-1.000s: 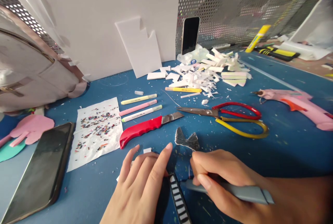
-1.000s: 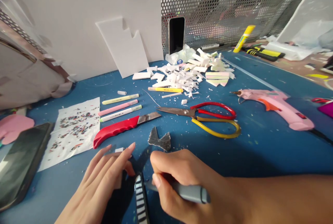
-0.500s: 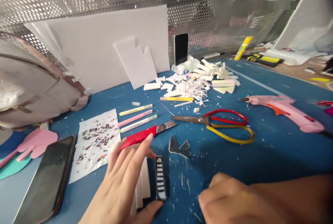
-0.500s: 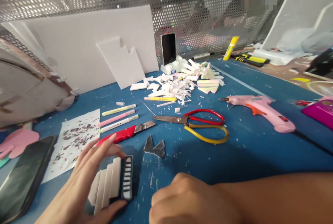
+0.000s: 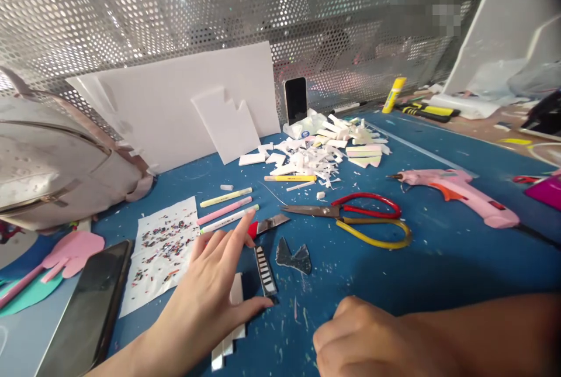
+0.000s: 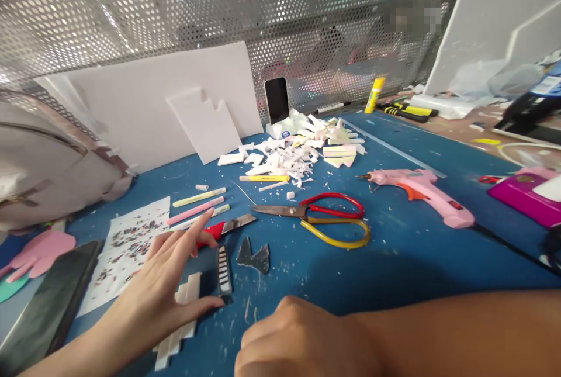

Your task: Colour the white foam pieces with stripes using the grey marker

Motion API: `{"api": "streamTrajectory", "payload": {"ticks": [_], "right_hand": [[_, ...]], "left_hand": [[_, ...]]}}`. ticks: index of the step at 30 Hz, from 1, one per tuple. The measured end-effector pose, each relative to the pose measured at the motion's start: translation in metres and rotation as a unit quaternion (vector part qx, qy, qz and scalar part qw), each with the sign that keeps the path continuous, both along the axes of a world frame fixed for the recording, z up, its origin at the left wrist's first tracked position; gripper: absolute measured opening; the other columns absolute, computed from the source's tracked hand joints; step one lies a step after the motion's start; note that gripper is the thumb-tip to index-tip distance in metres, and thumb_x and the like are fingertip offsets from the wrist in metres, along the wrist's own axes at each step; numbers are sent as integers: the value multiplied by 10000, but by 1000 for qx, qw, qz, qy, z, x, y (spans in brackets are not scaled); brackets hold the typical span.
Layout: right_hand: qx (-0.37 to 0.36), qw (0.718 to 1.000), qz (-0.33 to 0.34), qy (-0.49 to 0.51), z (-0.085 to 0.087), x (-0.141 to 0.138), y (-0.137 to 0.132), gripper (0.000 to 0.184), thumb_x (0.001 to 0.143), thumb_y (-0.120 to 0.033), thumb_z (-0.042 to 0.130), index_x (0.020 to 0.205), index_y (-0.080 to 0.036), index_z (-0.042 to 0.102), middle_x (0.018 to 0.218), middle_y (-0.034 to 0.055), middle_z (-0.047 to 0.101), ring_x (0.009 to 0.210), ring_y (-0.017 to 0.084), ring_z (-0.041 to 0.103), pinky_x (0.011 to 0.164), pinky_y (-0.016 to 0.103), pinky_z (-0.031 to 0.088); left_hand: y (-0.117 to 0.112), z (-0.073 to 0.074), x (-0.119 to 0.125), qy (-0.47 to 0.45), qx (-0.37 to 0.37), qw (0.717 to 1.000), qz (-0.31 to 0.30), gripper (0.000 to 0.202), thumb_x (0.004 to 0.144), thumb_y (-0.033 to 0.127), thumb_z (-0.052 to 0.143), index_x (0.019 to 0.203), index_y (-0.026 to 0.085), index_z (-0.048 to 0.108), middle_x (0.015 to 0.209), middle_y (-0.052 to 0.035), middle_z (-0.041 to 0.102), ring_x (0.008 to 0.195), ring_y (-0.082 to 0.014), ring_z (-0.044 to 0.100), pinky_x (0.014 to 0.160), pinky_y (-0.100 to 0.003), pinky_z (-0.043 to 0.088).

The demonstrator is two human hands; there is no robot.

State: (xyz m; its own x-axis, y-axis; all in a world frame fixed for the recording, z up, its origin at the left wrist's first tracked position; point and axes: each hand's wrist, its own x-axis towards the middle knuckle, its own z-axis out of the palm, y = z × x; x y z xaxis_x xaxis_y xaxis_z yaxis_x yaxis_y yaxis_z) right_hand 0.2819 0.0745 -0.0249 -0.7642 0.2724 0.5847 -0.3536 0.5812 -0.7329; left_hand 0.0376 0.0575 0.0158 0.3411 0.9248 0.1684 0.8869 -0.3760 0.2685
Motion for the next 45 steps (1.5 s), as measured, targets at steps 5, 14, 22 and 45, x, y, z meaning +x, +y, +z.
{"api": "streamTrajectory", "payload": {"ticks": [5,14,22,45], "right_hand": [[2,1000,21,8,7,-1,4,549,1062,-584,108,704,-234,333,584,-38,473,500,124,426,495,261,316],[35,999,-10,29,7,3,11,331,1066,-431,352,865,-221,511,623,-30,566,526,104,538,525,241,367],[-26,996,-81,24,25,11,16,245,1032,-399,384,1003,-226,555,596,-43,508,466,109,501,519,260,381],[-503,860,89,24,67,3,15,297,1095,-424,334,904,-225,446,616,-91,405,499,83,350,905,414,485]], "left_hand": [[-14,-6,-10,10,17,1000,2,1044,838,643,616,1572,258,-19,1392,-73,523,1191,-259,459,1084,-484,328],[-57,-9,-10,-3,41,998,52,701,988,408,436,1566,190,104,1354,-36,528,1285,-156,407,1180,-354,185],[-56,-1,1,-20,70,997,-6,746,956,589,455,1545,229,171,1205,-24,638,1174,-167,545,1151,-333,195],[-42,13,35,-681,-437,575,124,385,760,466,797,784,165,559,592,70,533,496,13,443,499,-112,317]]}}
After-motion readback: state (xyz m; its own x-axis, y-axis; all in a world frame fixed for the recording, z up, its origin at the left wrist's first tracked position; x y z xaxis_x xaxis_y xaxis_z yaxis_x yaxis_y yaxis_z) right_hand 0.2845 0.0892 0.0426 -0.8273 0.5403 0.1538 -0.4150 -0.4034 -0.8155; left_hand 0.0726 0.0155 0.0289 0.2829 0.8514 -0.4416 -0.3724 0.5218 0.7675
